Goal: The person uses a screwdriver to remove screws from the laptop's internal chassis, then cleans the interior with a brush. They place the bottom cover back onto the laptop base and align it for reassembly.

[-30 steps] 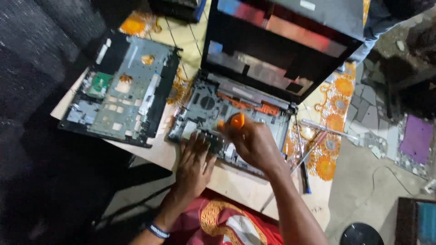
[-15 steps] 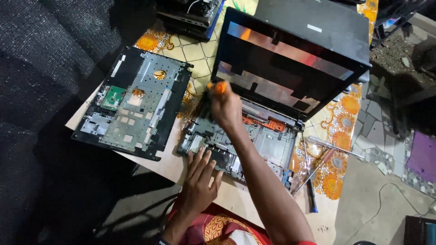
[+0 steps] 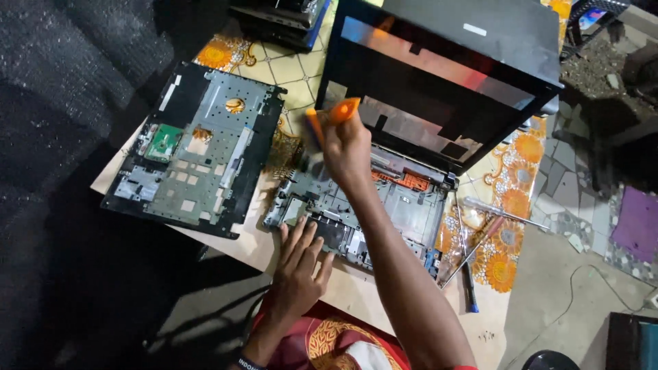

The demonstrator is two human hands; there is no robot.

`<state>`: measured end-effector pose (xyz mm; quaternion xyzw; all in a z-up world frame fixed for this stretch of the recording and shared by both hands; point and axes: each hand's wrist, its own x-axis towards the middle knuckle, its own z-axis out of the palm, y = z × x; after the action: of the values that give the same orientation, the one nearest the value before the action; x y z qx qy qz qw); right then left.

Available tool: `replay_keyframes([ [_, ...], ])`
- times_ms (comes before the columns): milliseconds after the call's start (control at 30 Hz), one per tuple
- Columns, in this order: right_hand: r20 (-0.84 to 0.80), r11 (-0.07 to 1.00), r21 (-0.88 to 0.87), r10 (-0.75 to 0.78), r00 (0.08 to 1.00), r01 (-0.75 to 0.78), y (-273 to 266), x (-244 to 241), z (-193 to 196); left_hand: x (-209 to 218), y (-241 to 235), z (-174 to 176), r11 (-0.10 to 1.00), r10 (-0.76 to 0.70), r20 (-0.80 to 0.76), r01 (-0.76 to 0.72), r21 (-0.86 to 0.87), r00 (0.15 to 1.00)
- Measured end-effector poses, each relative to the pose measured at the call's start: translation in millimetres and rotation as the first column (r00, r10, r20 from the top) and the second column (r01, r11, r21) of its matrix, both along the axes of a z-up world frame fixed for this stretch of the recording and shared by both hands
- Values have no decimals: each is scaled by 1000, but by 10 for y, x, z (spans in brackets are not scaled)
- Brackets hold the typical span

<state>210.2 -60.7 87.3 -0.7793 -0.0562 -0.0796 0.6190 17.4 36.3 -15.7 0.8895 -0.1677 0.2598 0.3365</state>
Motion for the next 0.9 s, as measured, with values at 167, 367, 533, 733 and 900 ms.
replay_keyframes([
  [167, -404, 815, -353, 311, 860, -460, -26, -244, 355, 59, -39, 30, 1000, -2, 45, 3, -22, 999],
  [367, -70, 882, -440, 156, 985, -171, -674, 115, -20, 9, 0, -22, 1000, -6, 49, 5, 24, 999],
  [533, -418, 966, -254, -156, 895, 50, -1779, -192, 199, 3, 5, -102, 999, 45, 59, -45, -4, 997],
  [733, -63, 469, -878, -312, 948, 96, -2378, -412, 335, 33, 8, -66, 1000, 1, 80, -3, 20, 997],
  [900, 261, 961, -274, 113, 959, -39, -2054, -130, -179, 24, -2, -34, 1000, 6, 77, -5, -7, 997],
])
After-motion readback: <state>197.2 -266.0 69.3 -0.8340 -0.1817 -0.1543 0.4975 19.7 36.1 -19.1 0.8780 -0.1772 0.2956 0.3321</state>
